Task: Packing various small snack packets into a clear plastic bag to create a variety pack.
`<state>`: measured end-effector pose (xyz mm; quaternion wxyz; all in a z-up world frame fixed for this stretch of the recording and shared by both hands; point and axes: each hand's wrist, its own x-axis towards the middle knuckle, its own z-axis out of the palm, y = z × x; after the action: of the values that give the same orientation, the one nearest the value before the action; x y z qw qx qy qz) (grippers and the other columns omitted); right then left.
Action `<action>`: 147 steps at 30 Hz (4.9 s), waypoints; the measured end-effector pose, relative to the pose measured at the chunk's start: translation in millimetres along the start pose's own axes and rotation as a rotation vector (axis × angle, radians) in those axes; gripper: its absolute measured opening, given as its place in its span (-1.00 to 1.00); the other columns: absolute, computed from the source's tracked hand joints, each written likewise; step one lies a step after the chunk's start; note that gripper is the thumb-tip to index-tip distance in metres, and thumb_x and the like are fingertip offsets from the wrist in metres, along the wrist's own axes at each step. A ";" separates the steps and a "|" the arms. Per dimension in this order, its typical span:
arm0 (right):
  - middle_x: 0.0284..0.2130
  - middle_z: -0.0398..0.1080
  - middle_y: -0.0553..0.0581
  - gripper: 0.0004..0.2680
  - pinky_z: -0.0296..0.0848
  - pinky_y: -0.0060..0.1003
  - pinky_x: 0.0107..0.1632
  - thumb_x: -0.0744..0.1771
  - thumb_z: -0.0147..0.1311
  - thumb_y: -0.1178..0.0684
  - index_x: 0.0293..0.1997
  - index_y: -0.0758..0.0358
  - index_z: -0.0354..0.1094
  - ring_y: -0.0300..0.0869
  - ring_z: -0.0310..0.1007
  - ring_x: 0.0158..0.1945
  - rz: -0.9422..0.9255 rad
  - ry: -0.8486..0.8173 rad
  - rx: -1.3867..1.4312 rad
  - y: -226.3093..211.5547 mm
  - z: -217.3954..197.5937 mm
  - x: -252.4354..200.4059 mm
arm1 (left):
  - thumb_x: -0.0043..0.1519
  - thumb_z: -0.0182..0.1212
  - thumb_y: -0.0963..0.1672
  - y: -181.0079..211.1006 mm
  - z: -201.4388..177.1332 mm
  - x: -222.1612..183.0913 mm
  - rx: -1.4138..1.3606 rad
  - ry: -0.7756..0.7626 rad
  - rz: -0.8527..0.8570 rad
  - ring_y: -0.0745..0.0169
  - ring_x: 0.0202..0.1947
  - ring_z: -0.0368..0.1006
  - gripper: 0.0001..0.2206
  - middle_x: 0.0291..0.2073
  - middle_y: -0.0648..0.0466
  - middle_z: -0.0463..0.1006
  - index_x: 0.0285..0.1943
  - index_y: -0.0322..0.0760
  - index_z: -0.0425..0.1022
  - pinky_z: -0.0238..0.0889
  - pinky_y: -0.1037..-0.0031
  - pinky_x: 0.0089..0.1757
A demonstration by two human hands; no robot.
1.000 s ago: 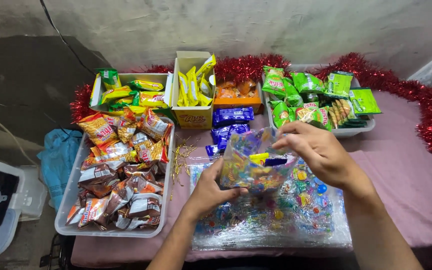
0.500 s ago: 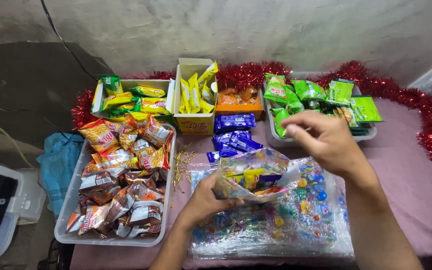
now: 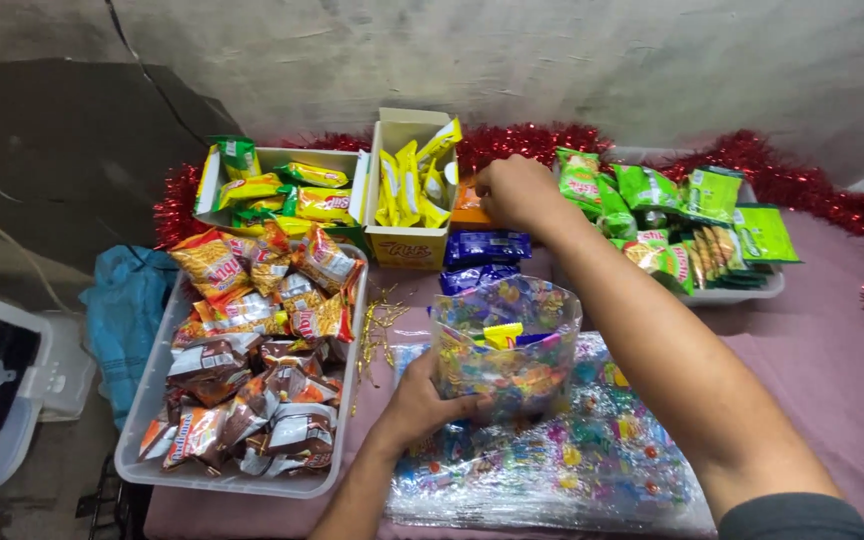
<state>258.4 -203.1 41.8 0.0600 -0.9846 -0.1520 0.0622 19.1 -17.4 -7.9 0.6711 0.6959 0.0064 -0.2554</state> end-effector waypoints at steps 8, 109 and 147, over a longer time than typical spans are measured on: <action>-0.12 0.56 0.21 -0.78 0.49 0.09 -0.07 0.31 0.13 -0.07 0.02 -0.07 0.56 0.11 0.52 -0.04 0.034 -0.134 0.000 4.7 7.3 15.3 | -0.13 0.46 0.10 -4.9 -6.0 3.8 0.034 -0.023 0.014 0.12 0.12 0.56 -0.23 0.09 -0.04 0.61 0.25 -0.26 0.30 0.46 0.35 0.11; -0.23 0.20 0.24 -0.42 0.77 -0.17 -0.20 0.28 0.03 0.36 0.47 0.18 -0.12 -0.07 0.51 -0.23 -0.416 -0.020 1.986 23.3 -50.2 -179.3 | 0.31 0.18 0.00 -15.7 -13.3 14.9 -0.062 -0.007 0.395 0.15 0.01 0.41 -0.55 -0.06 -0.11 0.57 0.31 -0.30 0.42 0.32 0.21 0.08; -0.45 0.64 0.07 -0.92 0.56 -0.18 -0.14 0.21 0.37 0.02 -0.31 -0.08 0.70 -0.01 0.65 -0.32 -0.304 -0.351 0.103 -50.4 -94.3 -148.5 | 0.31 0.20 0.01 -10.7 -16.1 10.6 -0.112 -0.013 0.433 0.11 0.09 0.44 -0.54 0.01 -0.12 0.58 0.32 -0.29 0.40 0.27 0.18 0.15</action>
<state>116.5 -210.3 157.1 0.0916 -0.9202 -0.3032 0.2303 30.2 -4.8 -22.2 0.7479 0.6411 -0.1334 -0.1090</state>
